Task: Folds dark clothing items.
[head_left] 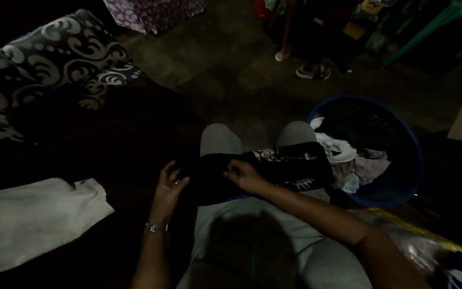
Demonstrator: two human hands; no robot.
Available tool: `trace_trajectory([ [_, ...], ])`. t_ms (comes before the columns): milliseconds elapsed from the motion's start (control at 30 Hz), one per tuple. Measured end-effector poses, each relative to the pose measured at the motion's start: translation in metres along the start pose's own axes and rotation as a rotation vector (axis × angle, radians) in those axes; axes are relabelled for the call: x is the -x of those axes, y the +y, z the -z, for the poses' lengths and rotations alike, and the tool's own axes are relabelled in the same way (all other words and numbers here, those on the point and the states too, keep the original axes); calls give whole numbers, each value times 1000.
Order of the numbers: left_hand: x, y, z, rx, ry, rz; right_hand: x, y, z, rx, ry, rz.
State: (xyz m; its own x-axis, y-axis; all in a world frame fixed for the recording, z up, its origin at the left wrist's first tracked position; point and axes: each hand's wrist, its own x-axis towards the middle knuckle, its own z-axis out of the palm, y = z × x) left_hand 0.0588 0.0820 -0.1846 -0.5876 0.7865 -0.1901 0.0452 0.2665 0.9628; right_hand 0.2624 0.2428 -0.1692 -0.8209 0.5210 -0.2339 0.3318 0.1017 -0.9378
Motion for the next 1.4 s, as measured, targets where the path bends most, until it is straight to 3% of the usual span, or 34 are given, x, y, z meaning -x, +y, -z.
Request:
trace_trajectory([
  [100, -8, 6, -7, -264, -49, 265, -2, 11, -1, -68, 14, -119],
  [333, -6, 1, -15, -132, 32, 24, -5, 9, -7, 11, 56, -127],
  [500, 1, 5, -12, -409, -39, 124, 6, 7, 0, 207, 45, -112],
  [567, -3, -5, -14, -422, 9, -1, 14, 14, 11, 395, 150, 52],
  [667, -21, -18, -18, -504, 26, -178, 20, 35, 36, 682, 490, 214],
  [833, -51, -22, -28, -655, -130, -149, 56, 76, 99, 908, 616, -147],
  [967, -52, -10, -14, -650, -156, -55, 85, 103, 142, 695, 583, -396],
  [1067, -54, -15, -8, -612, -148, -42, 91, 130, 153, 501, 594, -392],
  [1167, -56, -19, -13, -605, -169, -18, 87, 137, 156, 477, 577, -358],
  [1267, -58, -2, -13, -673, -174, -80, 83, 160, 172, 479, 586, -349],
  [1400, -48, 53, -25, -835, -179, -271, 82, 182, 183, 311, 643, -413],
])
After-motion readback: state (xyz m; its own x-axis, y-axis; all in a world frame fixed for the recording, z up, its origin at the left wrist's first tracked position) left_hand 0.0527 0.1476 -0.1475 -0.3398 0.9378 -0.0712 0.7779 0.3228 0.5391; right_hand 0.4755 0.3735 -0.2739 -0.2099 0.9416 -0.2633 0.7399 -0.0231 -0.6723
